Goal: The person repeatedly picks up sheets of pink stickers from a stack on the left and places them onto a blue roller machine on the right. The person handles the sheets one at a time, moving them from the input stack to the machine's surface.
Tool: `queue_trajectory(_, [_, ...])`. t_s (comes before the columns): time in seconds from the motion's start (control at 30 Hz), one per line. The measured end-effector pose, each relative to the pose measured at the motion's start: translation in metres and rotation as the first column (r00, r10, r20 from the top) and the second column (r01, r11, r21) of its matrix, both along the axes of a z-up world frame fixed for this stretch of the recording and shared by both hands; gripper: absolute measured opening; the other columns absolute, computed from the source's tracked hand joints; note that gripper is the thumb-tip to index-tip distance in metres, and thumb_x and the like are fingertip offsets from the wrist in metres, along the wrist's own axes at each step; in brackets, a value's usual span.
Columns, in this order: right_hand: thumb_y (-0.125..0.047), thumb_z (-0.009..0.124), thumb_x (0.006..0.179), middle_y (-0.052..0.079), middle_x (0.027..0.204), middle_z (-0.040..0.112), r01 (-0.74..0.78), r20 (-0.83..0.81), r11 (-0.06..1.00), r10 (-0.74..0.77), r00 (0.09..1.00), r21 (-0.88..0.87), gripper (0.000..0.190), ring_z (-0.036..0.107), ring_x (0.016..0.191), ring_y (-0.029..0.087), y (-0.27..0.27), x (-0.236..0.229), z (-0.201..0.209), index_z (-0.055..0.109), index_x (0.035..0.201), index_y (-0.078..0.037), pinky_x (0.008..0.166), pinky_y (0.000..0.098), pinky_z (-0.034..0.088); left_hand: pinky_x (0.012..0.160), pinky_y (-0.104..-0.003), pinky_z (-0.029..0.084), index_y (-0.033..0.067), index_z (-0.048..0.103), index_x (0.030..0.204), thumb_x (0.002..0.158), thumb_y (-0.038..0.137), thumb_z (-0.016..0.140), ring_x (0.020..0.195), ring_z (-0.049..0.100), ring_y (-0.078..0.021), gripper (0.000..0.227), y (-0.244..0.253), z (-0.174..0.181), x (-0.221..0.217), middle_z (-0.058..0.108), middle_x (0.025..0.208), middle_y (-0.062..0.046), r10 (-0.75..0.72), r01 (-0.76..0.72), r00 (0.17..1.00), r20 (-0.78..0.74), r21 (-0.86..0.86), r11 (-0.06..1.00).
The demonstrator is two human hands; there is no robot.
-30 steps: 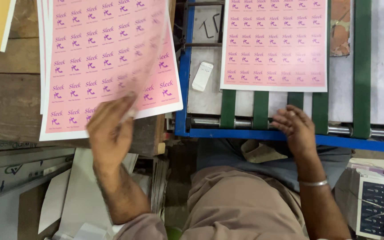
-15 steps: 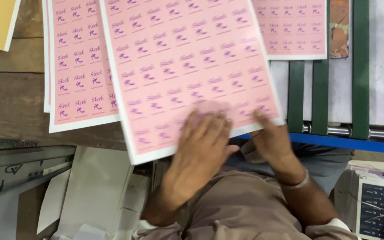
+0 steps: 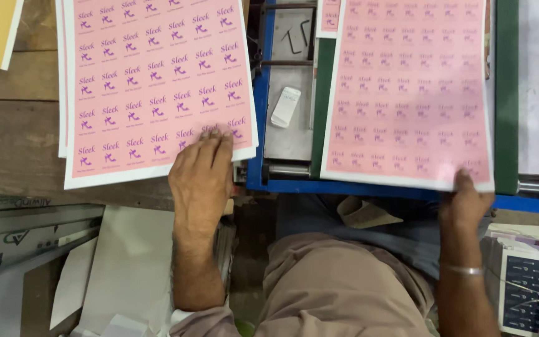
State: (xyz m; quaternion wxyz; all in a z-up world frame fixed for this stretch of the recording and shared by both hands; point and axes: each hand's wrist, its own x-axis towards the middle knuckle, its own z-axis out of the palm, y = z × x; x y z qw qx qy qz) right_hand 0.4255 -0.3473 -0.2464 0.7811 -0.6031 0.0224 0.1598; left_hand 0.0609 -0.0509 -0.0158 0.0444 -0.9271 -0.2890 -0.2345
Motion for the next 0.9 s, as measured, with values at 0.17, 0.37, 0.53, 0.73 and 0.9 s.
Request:
queue_trajectory(0.17, [0.004, 0.063, 0.103, 0.012, 0.127, 0.067, -0.021, -0.028, 1.0, 0.022, 0.999, 0.012, 0.031, 0.069, 0.114, 0.019, -0.038, -0.044, -0.01, 0.06, 0.133, 0.005, 0.103, 0.0297, 0.058, 0.089, -0.041, 0.055, 0.0068, 0.072, 0.115, 0.077, 0.001, 0.076, 0.103, 0.069, -0.0268, 0.039, -0.002, -0.005, -0.007, 0.071, 0.11, -0.008, 0.013, -0.013, 1.0, 0.017, -0.028, 1.0])
queue_trajectory(0.37, [0.0, 0.067, 0.106, 0.01, 0.122, 0.069, -0.053, 0.08, 0.999, 0.053, 0.995, -0.002, 0.023, 0.067, 0.11, 0.018, -0.024, -0.055, -0.018, 0.063, 0.127, 0.006, 0.1, 0.0296, 0.056, 0.087, -0.041, 0.055, 0.0069, 0.072, 0.114, 0.073, 0.001, 0.076, 0.102, 0.068, -0.0264, 0.041, -0.003, -0.008, -0.007, 0.071, 0.11, -0.007, 0.025, -0.024, 1.0, 0.019, -0.019, 1.0])
queue_trajectory(0.53, [-0.005, 0.069, 0.105, 0.013, 0.127, 0.066, 0.001, 0.089, 1.0, -0.003, 0.996, 0.025, 0.035, 0.067, 0.113, 0.018, 0.02, -0.021, -0.029, 0.054, 0.134, 0.007, 0.102, 0.0305, 0.058, 0.088, -0.042, 0.054, 0.0066, 0.071, 0.111, 0.072, 0.002, 0.076, 0.1, 0.067, -0.0273, 0.04, -0.002, -0.007, -0.007, 0.071, 0.109, -0.008, 0.026, -0.025, 0.999, 0.019, -0.042, 0.999])
queue_trajectory(0.73, [-0.013, 0.064, 0.105, 0.014, 0.128, 0.062, -0.112, -0.056, 0.992, 0.115, 0.992, 0.056, 0.039, 0.069, 0.112, 0.021, 0.057, 0.008, -0.033, 0.048, 0.138, 0.001, 0.094, 0.0363, 0.062, 0.089, -0.042, 0.053, 0.0063, 0.071, 0.114, 0.075, 0.003, 0.076, 0.101, 0.066, -0.0275, 0.039, -0.004, -0.006, -0.003, 0.07, 0.11, -0.008, 0.039, -0.039, 0.999, 0.002, -0.026, 0.999])
queue_trajectory(0.9, [-0.016, 0.058, 0.112, 0.021, 0.119, 0.066, -0.356, -0.154, 0.927, 0.371, 0.916, 0.116, 0.031, 0.071, 0.103, 0.029, 0.057, 0.002, -0.023, 0.053, 0.132, 0.007, 0.092, 0.0444, 0.064, 0.09, -0.043, 0.053, 0.0032, 0.072, 0.117, 0.072, 0.01, 0.078, 0.103, 0.066, -0.0307, 0.046, 0.005, 0.004, -0.02, 0.072, 0.113, -0.011, -0.06, 0.055, 0.998, -0.026, -0.164, 0.985])
